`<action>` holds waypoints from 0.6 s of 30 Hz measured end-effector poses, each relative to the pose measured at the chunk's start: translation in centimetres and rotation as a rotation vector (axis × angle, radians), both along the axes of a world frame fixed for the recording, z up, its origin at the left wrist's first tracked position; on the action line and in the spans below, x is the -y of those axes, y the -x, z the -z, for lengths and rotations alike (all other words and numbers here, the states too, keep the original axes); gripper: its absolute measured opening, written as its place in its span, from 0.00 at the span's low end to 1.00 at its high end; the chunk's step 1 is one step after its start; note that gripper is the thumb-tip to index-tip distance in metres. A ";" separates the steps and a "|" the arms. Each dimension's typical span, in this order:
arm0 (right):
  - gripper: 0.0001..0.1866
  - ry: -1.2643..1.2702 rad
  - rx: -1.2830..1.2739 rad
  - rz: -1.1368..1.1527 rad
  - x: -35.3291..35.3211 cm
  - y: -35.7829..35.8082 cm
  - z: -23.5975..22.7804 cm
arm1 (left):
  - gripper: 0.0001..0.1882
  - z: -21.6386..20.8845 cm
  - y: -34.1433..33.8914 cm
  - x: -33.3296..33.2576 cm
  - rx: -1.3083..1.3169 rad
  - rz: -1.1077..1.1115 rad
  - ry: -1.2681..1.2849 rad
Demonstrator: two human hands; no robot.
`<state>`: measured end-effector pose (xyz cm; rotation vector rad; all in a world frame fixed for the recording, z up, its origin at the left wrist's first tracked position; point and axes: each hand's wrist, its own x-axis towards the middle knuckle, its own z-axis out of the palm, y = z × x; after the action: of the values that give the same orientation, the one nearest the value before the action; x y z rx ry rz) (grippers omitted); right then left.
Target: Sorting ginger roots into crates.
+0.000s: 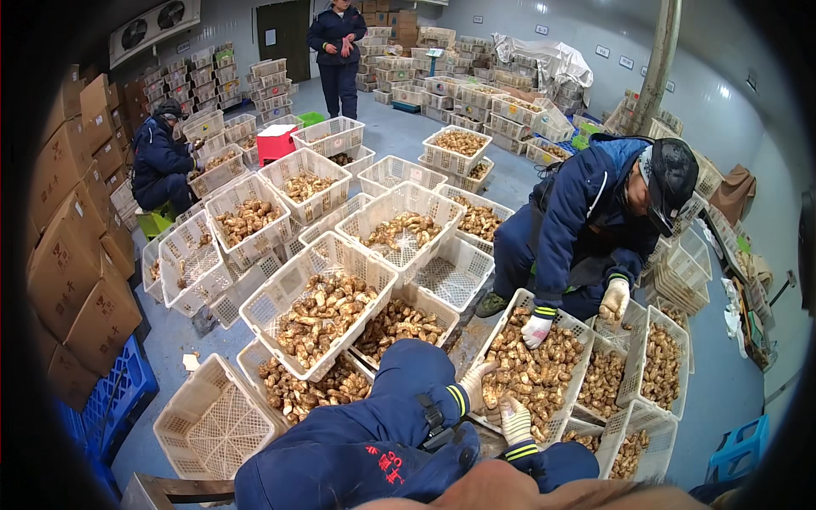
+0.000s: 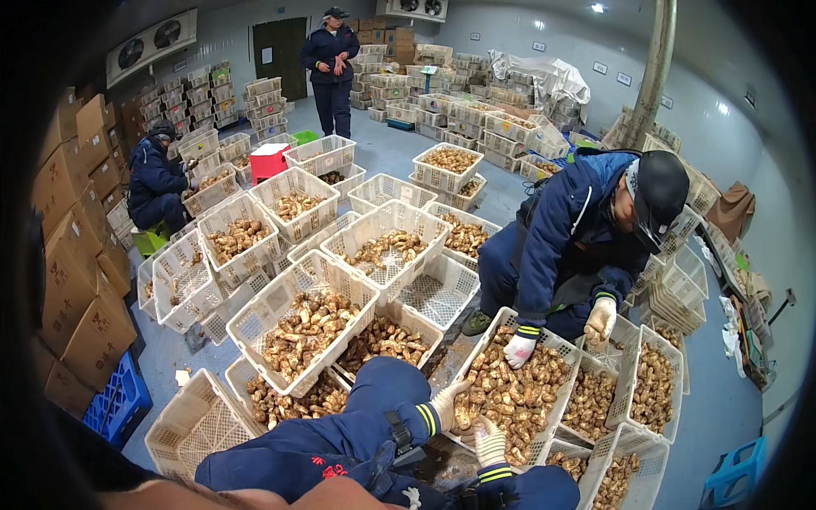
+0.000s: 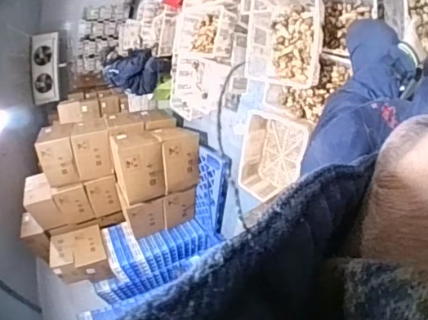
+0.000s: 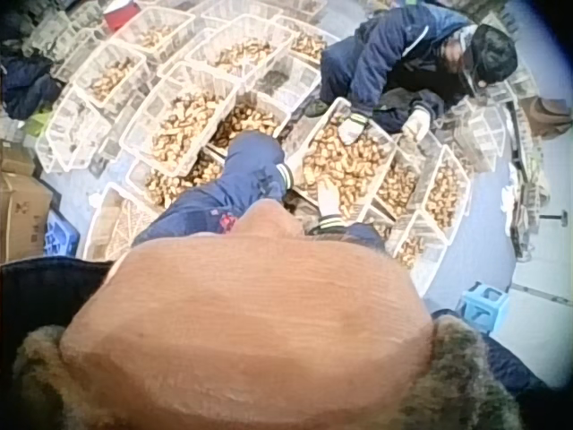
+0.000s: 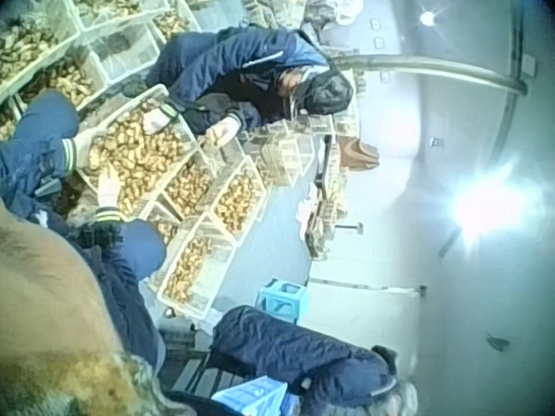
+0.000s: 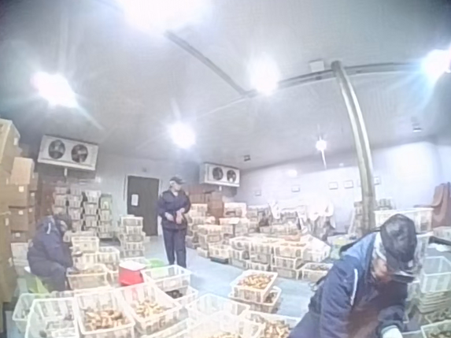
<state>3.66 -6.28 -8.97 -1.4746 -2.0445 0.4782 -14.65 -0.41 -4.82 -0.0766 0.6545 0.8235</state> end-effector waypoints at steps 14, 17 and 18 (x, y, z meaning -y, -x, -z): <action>0.14 0.677 -0.642 0.262 1.2 2.4 -2.3 | 0.48 2.6 0.1 -0.1 0.112 0.081 -0.146; 0.15 0.691 -0.743 0.277 2.0 4.1 -5.5 | 0.25 2.8 -0.2 -0.3 -0.139 -0.006 0.058; 0.15 0.695 -0.763 0.273 2.0 4.5 -6.2 | 0.26 3.6 -0.2 -0.3 -0.141 -0.080 -0.014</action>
<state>-0.85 -8.32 -2.73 -1.5522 -1.0902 1.4686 -14.44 -0.15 -8.39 -0.0322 0.7826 0.9162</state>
